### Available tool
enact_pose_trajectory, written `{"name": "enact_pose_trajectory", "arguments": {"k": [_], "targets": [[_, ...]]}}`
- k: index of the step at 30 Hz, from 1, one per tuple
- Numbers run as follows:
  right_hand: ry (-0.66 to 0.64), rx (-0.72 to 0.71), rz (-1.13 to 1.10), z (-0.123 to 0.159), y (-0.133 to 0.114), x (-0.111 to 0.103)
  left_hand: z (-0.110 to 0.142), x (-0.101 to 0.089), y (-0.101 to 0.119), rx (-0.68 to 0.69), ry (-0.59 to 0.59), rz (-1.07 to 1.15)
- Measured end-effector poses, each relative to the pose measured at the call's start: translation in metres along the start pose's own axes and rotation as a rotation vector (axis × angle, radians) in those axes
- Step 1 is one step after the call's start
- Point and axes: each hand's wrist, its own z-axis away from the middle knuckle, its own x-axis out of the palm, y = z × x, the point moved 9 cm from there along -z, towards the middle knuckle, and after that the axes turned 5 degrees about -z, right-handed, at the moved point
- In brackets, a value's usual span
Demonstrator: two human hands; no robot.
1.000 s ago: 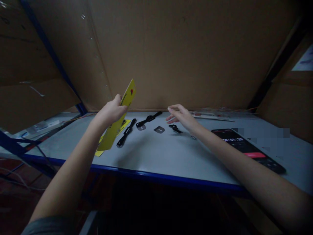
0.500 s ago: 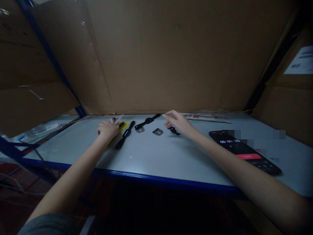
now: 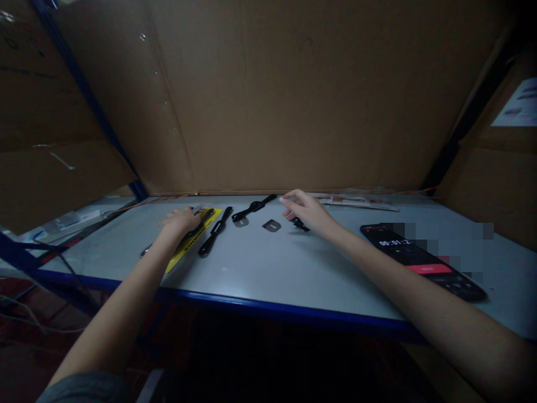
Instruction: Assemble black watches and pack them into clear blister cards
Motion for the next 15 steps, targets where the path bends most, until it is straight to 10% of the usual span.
{"name": "enact_pose_trajectory", "arguments": {"k": [2, 5, 11, 15], "targets": [[-0.002, 0.001, 0.021, 0.000, 0.001, 0.000, 0.010, -0.009, -0.003, -0.113, 0.066, -0.095], [-0.003, 0.001, 0.049, -0.001, 0.002, 0.000, 0.025, -0.031, 0.031, 0.116, 0.241, -0.175], [-0.012, -0.019, 0.265, -0.009, 0.010, -0.011, 0.031, 0.003, 0.066, 0.320, -0.214, -0.114], [-0.027, -0.028, 0.483, -0.016, 0.022, -0.019, 0.021, 0.013, 0.069, 0.303, -0.276, -0.110]]}}
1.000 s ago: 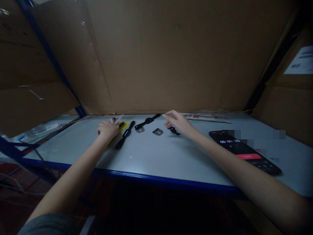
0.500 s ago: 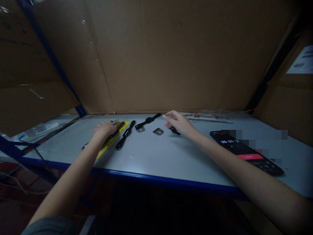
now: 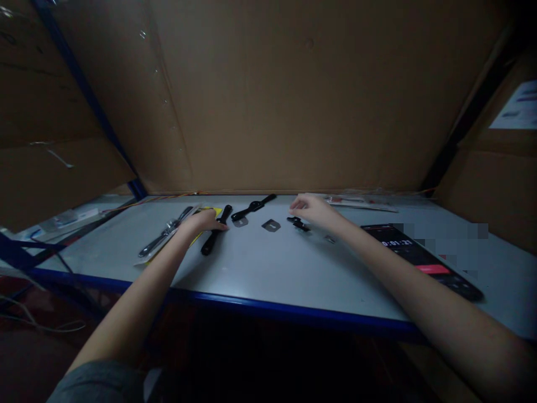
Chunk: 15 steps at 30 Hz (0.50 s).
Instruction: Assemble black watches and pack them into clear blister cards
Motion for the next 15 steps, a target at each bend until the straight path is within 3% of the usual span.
{"name": "enact_pose_trajectory", "arguments": {"k": [3, 8, 12, 15], "targets": [[-0.030, -0.003, 0.068, 0.000, 0.004, 0.007, -0.007, 0.008, 0.001, -0.017, -0.070, 0.086], [-0.047, -0.056, 0.214, 0.006, -0.009, 0.022, -0.004, 0.018, 0.000, -0.127, -0.162, 0.334], [0.010, -0.076, 0.337, 0.013, -0.025, 0.031, -0.002, 0.007, -0.009, -0.185, -0.106, 0.374], [0.037, -0.101, 0.406, 0.018, -0.035, 0.040, 0.000, -0.015, -0.020, -0.213, 0.051, 0.465]]}}
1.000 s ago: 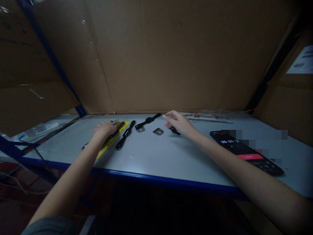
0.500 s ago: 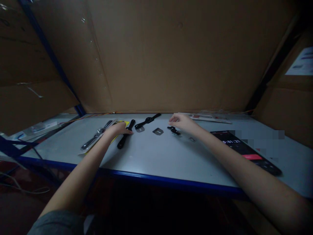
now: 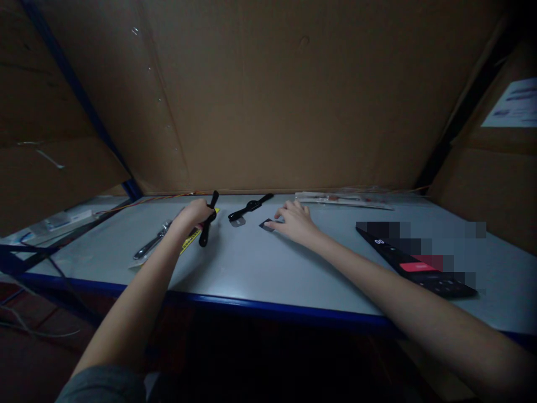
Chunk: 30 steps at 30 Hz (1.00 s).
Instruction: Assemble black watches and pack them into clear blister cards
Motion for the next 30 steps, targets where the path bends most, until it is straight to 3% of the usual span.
{"name": "enact_pose_trajectory", "arguments": {"k": [3, 5, 10, 15, 21, 30], "targets": [[-0.008, -0.010, 0.053, 0.000, -0.007, 0.006, 0.007, -0.023, 0.014, 0.096, 0.154, 0.178], [-0.030, 0.033, 0.056, -0.001, -0.004, 0.009, 0.014, -0.030, 0.030, 0.188, 0.197, 0.298], [-0.212, 0.211, -0.036, -0.003, 0.014, 0.019, 0.020, -0.005, 0.071, 0.353, -0.010, 0.756], [-0.384, 0.217, -0.049, 0.003, 0.010, 0.020, 0.018, 0.019, 0.095, 0.394, -0.104, 1.003], [-0.459, 0.171, -0.085, 0.011, -0.003, 0.017, 0.019, 0.031, 0.087, 0.345, 0.013, 1.120], [-0.480, 0.176, -0.240, 0.015, -0.006, 0.018, 0.019, 0.057, 0.082, 0.241, -0.087, 1.130]]}}
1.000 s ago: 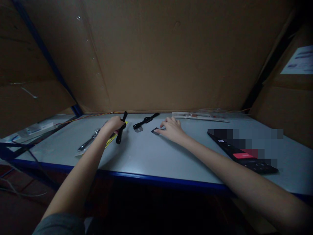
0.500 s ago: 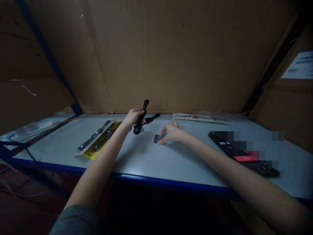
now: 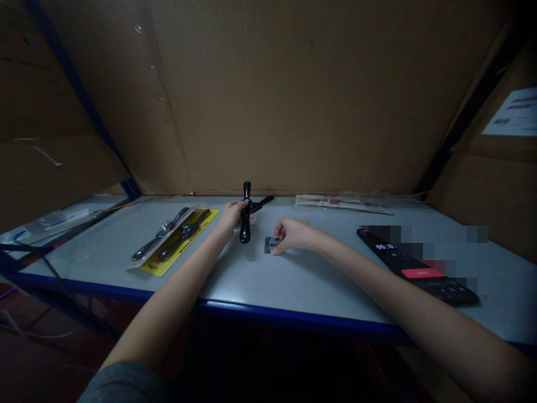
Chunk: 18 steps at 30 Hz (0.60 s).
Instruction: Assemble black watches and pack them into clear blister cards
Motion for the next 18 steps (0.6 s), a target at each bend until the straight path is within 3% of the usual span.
{"name": "enact_pose_trajectory", "arguments": {"k": [5, 10, 16, 18], "targets": [[0.072, -0.033, -0.048, -0.005, 0.003, -0.002, 0.000, 0.004, -0.004, 0.023, -0.036, 0.012], [0.079, -0.206, -0.094, -0.005, -0.006, -0.003, -0.001, 0.006, -0.008, 0.020, -0.065, 0.012], [0.325, -0.332, -0.183, 0.003, -0.015, -0.032, 0.003, 0.009, -0.009, -0.007, -0.079, 0.013], [0.247, -0.284, -0.375, 0.001, -0.012, -0.030, 0.006, 0.016, -0.009, -0.013, -0.131, -0.005]]}}
